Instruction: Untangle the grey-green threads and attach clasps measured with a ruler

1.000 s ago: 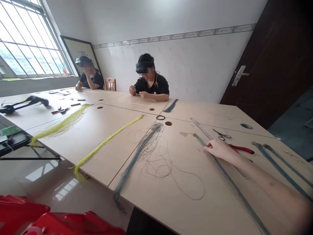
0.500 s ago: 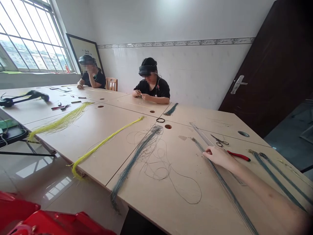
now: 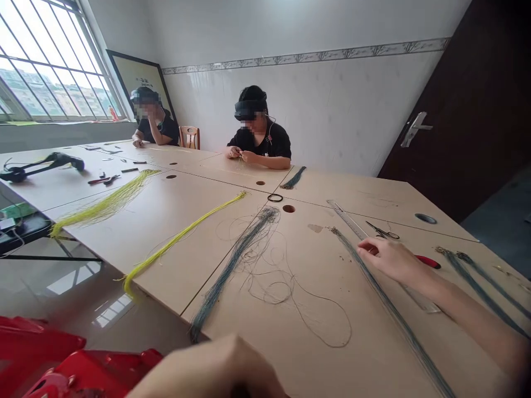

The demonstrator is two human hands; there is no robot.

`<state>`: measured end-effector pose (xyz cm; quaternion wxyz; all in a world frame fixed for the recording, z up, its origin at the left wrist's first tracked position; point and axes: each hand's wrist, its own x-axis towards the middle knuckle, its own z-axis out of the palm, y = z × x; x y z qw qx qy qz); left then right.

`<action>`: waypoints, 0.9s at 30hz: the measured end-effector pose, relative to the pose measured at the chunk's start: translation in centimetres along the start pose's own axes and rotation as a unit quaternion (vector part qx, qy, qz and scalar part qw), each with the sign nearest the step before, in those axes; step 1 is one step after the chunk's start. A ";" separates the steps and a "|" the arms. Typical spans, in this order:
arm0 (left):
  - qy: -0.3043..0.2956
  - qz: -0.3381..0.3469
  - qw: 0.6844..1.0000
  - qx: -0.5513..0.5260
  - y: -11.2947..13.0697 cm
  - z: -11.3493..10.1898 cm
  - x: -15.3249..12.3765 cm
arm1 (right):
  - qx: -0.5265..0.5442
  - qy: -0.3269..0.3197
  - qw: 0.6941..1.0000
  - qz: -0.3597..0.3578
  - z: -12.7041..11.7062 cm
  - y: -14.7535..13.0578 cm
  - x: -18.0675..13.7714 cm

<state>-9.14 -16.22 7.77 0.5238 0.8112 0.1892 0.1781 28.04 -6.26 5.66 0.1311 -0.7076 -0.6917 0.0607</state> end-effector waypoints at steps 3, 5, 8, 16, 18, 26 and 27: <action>0.069 -0.006 0.997 -0.015 -0.6 -4.6 1.6 | -0.010 0.006 1.000 -0.023 0.0 -1.2 0.1; 0.176 -0.003 0.984 -0.019 -2.1 -7.6 3.6 | -0.009 0.001 0.999 -0.039 0.0 -2.4 0.3; 0.275 -0.045 0.958 0.061 -5.7 -11.9 7.4 | -0.002 -0.002 0.997 -0.071 0.0 -4.1 0.6; 0.375 -0.147 0.863 0.304 -14.4 -18.7 12.5 | 0.004 -0.010 0.987 -0.159 1.8 -7.1 4.3; 0.362 -0.146 0.856 0.340 -15.2 -18.7 12.3 | -0.007 -0.015 0.985 -0.169 2.3 -7.9 5.8; 0.258 -0.134 0.847 0.445 -16.1 -17.3 11.8 | -0.033 -0.014 0.965 -0.258 4.1 -12.6 12.8; 0.237 -0.134 0.844 0.462 -16.2 -17.1 11.8 | -0.028 -0.008 0.962 -0.272 4.5 -13.1 13.8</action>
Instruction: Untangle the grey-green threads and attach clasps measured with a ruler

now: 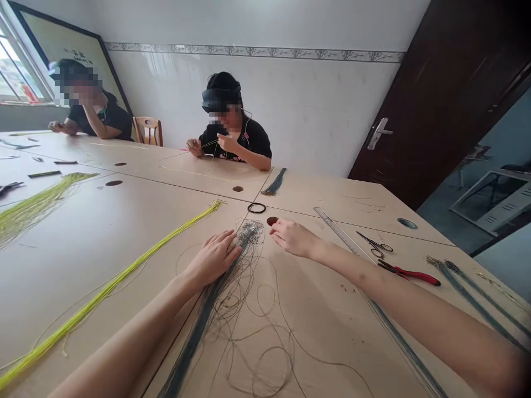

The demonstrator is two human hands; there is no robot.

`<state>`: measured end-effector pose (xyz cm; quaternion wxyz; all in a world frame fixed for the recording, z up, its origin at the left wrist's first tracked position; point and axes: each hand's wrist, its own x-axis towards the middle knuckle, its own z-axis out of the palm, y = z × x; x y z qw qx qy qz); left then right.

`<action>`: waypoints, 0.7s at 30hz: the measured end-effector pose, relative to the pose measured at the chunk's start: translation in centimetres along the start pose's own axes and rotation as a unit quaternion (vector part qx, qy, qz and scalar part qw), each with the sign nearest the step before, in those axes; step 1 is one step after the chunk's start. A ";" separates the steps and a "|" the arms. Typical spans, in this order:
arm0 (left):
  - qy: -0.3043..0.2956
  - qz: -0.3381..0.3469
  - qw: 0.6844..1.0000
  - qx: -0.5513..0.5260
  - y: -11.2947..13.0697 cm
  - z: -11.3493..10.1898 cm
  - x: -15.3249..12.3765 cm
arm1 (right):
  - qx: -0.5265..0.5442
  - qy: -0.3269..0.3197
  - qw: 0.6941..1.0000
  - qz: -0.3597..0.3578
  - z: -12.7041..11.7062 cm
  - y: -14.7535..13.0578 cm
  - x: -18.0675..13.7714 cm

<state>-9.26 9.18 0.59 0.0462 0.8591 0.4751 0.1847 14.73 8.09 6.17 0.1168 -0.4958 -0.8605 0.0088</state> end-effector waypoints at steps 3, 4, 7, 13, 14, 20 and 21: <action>-0.032 0.017 0.999 0.026 0.2 0.2 -0.1 | 0.004 0.013 0.999 -0.040 1.4 0.5 3.1; -0.038 0.016 0.999 0.029 0.3 0.2 -0.1 | 0.005 0.011 0.999 -0.053 1.9 0.7 3.9; -0.051 0.007 0.998 0.033 0.5 0.2 -0.2 | 0.008 -0.008 0.997 -0.076 3.2 1.2 5.6; -0.059 0.013 0.998 0.026 0.5 0.2 -0.3 | -0.012 -0.073 0.995 -0.067 4.4 1.3 5.6; -0.056 0.016 0.998 0.023 0.6 0.2 -0.3 | -0.016 -0.082 0.994 -0.067 4.5 1.3 5.3; -0.051 0.026 0.998 0.022 0.9 0.1 -0.5 | -0.024 -0.077 0.993 -0.088 3.2 1.4 5.0; -0.049 0.026 0.998 0.023 1.0 0.1 -0.6 | -0.020 -0.060 0.994 -0.085 2.8 1.4 5.3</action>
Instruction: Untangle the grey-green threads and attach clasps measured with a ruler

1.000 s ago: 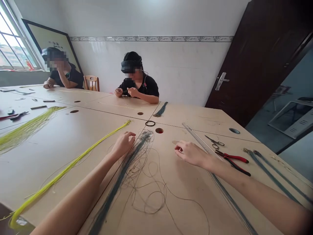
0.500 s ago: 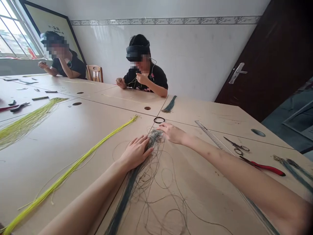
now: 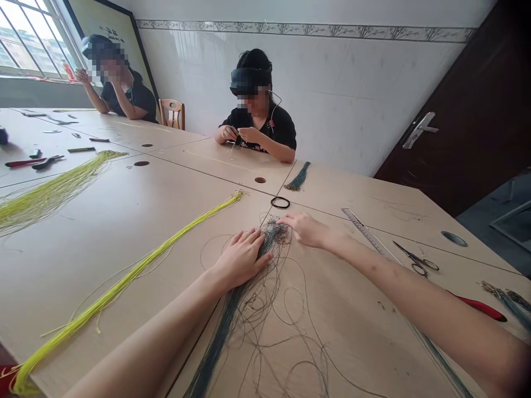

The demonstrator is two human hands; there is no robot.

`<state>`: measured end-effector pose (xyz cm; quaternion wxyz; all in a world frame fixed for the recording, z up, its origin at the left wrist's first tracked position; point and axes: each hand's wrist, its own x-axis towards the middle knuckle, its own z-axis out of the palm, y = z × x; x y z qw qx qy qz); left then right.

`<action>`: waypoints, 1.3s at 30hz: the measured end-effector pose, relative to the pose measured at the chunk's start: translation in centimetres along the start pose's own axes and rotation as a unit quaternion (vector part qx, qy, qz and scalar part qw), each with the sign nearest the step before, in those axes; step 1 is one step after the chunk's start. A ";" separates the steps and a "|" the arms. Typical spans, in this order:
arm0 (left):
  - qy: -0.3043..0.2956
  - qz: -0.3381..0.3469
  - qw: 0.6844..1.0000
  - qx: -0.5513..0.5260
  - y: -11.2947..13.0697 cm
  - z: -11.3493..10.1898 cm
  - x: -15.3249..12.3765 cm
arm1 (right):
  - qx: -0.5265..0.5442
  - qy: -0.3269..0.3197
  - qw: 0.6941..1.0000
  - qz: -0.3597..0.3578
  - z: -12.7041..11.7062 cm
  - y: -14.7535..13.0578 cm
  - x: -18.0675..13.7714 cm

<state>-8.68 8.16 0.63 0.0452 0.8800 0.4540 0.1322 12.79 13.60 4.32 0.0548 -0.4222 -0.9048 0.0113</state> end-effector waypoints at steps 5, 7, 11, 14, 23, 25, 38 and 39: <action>0.011 -0.002 1.000 -0.004 0.7 -0.1 -0.1 | 0.021 0.060 0.997 0.041 -2.1 0.4 2.3; 0.008 0.001 1.000 -0.017 1.0 -0.1 -0.1 | 0.008 0.033 0.997 0.062 -2.2 0.3 3.4; -0.030 0.033 0.998 -0.041 1.4 -0.1 -0.3 | -0.013 -0.021 0.996 0.086 -1.5 -0.1 5.4; -0.049 0.047 0.997 -0.047 1.5 -0.1 -0.4 | -0.016 -0.036 0.995 0.095 -0.8 0.0 6.6; -0.029 0.059 0.997 -0.049 1.3 0.4 -0.4 | -0.008 -0.056 0.990 0.127 0.1 1.3 8.0; -0.025 0.061 0.997 -0.048 1.2 0.5 -0.4 | -0.006 -0.055 0.990 0.133 0.3 1.5 8.3; -0.022 0.062 0.997 -0.043 1.3 0.7 -0.4 | 0.002 -0.074 0.985 0.156 0.2 1.5 9.2; -0.024 0.062 0.997 -0.045 1.3 0.6 -0.4 | 0.002 -0.075 0.984 0.159 0.2 1.5 9.3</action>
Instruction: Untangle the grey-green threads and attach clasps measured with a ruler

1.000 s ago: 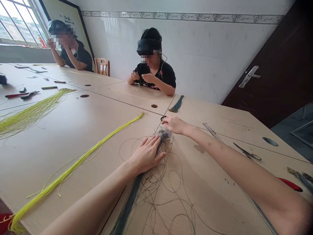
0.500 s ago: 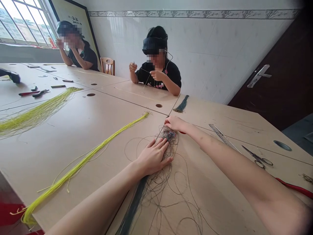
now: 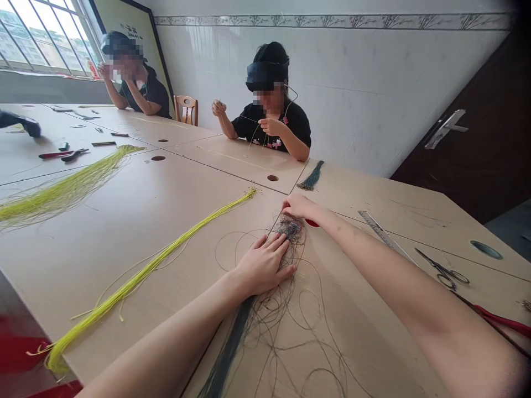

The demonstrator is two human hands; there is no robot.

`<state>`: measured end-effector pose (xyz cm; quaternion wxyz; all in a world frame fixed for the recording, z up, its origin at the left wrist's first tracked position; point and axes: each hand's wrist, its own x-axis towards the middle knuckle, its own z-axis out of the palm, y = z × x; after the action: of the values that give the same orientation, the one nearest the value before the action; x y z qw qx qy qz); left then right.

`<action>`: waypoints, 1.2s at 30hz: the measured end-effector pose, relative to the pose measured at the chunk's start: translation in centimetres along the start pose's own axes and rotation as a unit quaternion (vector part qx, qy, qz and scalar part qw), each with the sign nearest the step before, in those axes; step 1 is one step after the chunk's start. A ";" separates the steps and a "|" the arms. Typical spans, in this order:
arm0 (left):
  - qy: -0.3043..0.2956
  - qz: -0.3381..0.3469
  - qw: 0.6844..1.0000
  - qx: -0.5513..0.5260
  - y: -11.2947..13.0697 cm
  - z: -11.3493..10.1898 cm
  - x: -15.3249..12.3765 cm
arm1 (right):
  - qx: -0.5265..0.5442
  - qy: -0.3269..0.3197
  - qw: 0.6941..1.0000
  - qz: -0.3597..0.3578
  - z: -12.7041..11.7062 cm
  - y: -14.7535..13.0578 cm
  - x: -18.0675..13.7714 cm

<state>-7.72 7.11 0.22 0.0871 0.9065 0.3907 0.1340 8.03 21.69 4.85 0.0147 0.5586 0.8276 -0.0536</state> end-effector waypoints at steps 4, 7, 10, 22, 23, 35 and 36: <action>-0.007 -0.004 1.000 -0.005 0.0 -0.1 0.0 | -0.001 0.009 1.000 0.015 0.2 0.1 0.2; 0.000 -0.005 1.000 -0.006 0.0 -0.1 0.0 | -0.002 0.015 1.000 0.016 0.1 0.2 0.1; 0.000 -0.001 1.000 -0.004 -0.1 0.0 0.0 | -0.005 0.014 1.000 0.014 -0.1 0.2 0.1; -0.014 -0.007 1.000 0.005 0.0 -0.2 0.0 | -0.015 -0.019 1.000 0.014 -0.6 -0.7 1.0; -0.014 -0.008 1.000 0.004 0.0 -0.2 0.0 | -0.016 -0.019 1.000 0.014 -0.5 -0.8 1.1; -0.018 -0.010 1.000 0.016 0.0 -0.2 -0.1 | 0.002 0.020 0.999 0.034 -0.5 0.0 2.0; -0.018 -0.011 1.000 0.017 0.0 -0.2 -0.1 | 0.003 0.015 0.999 0.031 -0.6 0.1 1.8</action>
<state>-7.84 7.03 0.40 0.0802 0.9059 0.4010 0.1102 7.48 23.49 5.30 0.0023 0.5845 0.8100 -0.0471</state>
